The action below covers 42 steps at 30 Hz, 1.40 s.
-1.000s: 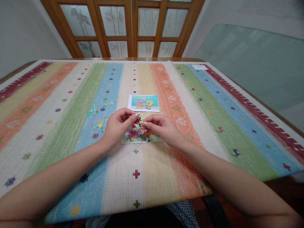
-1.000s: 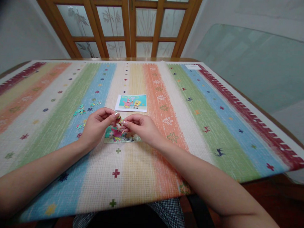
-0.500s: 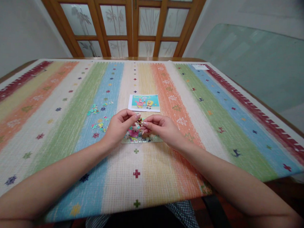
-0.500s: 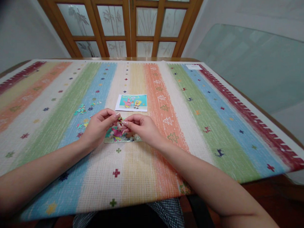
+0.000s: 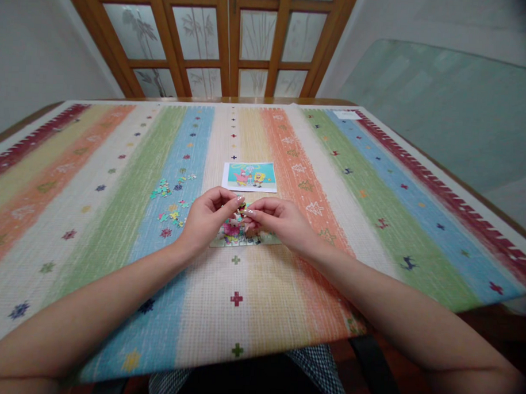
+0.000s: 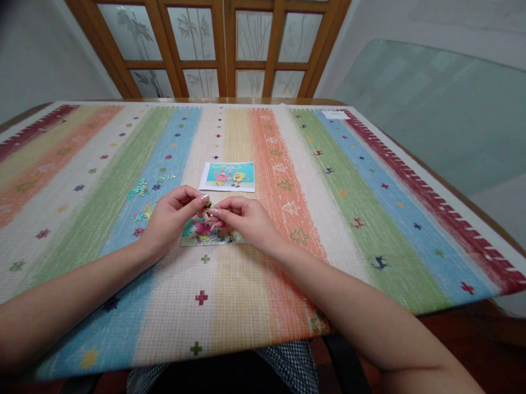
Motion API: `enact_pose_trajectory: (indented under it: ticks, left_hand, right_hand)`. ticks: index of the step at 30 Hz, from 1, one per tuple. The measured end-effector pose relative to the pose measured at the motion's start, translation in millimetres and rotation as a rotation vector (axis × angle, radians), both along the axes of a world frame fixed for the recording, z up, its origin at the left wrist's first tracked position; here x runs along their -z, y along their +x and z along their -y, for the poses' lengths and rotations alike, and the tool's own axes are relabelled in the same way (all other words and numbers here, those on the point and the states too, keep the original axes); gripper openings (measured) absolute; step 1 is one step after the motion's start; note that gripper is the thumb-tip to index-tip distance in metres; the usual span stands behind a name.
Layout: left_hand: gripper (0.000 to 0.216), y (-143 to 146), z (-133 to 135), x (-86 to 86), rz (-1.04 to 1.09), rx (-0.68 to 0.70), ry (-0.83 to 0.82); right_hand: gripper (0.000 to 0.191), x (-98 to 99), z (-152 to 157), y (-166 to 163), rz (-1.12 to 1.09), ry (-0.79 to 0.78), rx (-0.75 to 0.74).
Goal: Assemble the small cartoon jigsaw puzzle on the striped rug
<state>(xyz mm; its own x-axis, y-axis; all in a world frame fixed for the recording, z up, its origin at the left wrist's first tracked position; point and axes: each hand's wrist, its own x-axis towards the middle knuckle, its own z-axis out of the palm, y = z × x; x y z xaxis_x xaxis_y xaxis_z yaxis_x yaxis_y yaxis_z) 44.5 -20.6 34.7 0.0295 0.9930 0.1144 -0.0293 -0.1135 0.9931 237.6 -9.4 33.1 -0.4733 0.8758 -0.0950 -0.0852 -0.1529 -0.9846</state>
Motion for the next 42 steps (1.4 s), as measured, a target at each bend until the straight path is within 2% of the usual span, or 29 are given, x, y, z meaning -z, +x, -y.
enact_pose_trajectory:
  ticks: [10,16,27,38,42]
  left_hand:
    - [0.031,-1.2,-2.4,3.3,0.005,0.023,-0.039]
    - [0.026,-0.6,-1.6,5.1,-0.009,0.054,-0.047]
    - [0.03,-2.3,-3.6,5.8,-0.063,0.079,-0.055]
    - [0.032,-4.7,-2.5,3.4,-0.137,0.104,-0.075]
    - [0.032,-5.5,-3.9,3.3,-0.165,0.11,-0.027]
  right_hand:
    - [0.044,1.5,-2.9,0.6,-0.011,0.027,-0.01]
    - [0.046,0.2,-3.1,1.4,-0.033,0.022,0.045]
    - [0.046,-0.4,-4.6,4.0,0.018,0.06,0.018]
    - [0.037,-7.0,-4.3,6.0,0.109,0.25,0.06]
    - [0.032,-5.9,-5.6,8.2,0.133,0.25,0.089]
